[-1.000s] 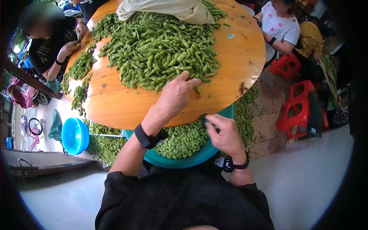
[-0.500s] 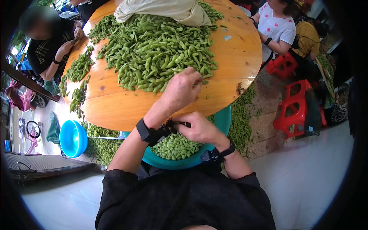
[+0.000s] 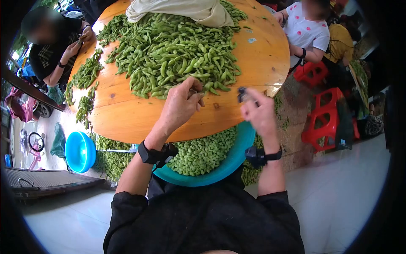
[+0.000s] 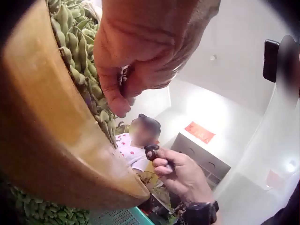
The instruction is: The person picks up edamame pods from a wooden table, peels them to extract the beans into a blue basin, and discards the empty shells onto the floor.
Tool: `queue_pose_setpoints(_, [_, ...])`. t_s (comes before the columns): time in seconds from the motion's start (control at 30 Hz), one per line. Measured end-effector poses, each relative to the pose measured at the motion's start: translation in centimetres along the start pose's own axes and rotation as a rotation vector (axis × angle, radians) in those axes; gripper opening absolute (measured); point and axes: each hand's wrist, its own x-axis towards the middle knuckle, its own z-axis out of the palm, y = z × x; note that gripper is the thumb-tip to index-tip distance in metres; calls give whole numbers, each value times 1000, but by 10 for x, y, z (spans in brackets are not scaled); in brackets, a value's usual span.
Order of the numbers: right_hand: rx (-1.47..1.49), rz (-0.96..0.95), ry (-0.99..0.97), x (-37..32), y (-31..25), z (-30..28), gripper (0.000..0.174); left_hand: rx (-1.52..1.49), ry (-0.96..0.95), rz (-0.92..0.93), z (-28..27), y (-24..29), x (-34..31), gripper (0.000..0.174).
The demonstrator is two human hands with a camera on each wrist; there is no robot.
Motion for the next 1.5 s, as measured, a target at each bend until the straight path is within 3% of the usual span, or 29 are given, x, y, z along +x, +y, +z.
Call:
queue_pose_setpoints(0.07, [48, 113, -283, -13, -1, 16, 22, 50, -26, -23, 2, 4, -3, 4])
queue_pose_setpoints(0.13, [-58, 146, -317, -8, 6, 16, 21, 30, -16, -19, 3, 10, -8, 5])
queue_pose_setpoints(0.2, [-499, -320, 67, 7, 16, 13, 20, 7, -4, -19, 3, 10, -13, 6])
queue_pose_setpoints(0.27, [-483, -249, 139, 6, 4, 10, 21, -138, -10, -28, 5, 6, -15, 9])
queue_pose_setpoints(0.33, [146, 10, -56, -2, -7, 14, 22, -222, -26, -67, 10, 4, -18, 10])
queue_pose_setpoints(0.37, [222, 88, -157, -7, -11, 16, 26, -301, -41, -102, 13, 4, -19, 11])
queue_pose_setpoints(0.47, [373, 156, -217, -23, -11, 28, 28, -369, -62, -110, 20, -1, -27, 11])
queue_pose_setpoints(0.63, [393, 158, -216, -36, -6, 38, 28, -337, -37, -127, 25, -5, -37, 11])
queue_pose_setpoints(0.8, [256, 63, -158, -40, -1, 44, 26, -290, -14, -324, 26, 10, -46, 11])
queue_pose_setpoints(0.87, [231, 44, -143, -40, 0, 43, 25, -360, -18, -325, 28, 9, -47, 11])
queue_pose_setpoints(0.93, [467, 96, -145, -41, 0, 42, 23, -430, -23, -326, 30, 7, -48, 12])
queue_pose_setpoints(1.07, [439, 85, -164, -42, -2, 39, 22, -459, -30, -288, 30, -1, -47, 12])
queue_pose_setpoints(1.23, [613, 205, -187, -44, -8, 36, 24, -533, -39, -323, 31, 0, -47, 13])
queue_pose_setpoints(1.5, [583, 194, -161, -50, 0, 35, 23, -515, 63, -257, 57, 5, -52, 14])
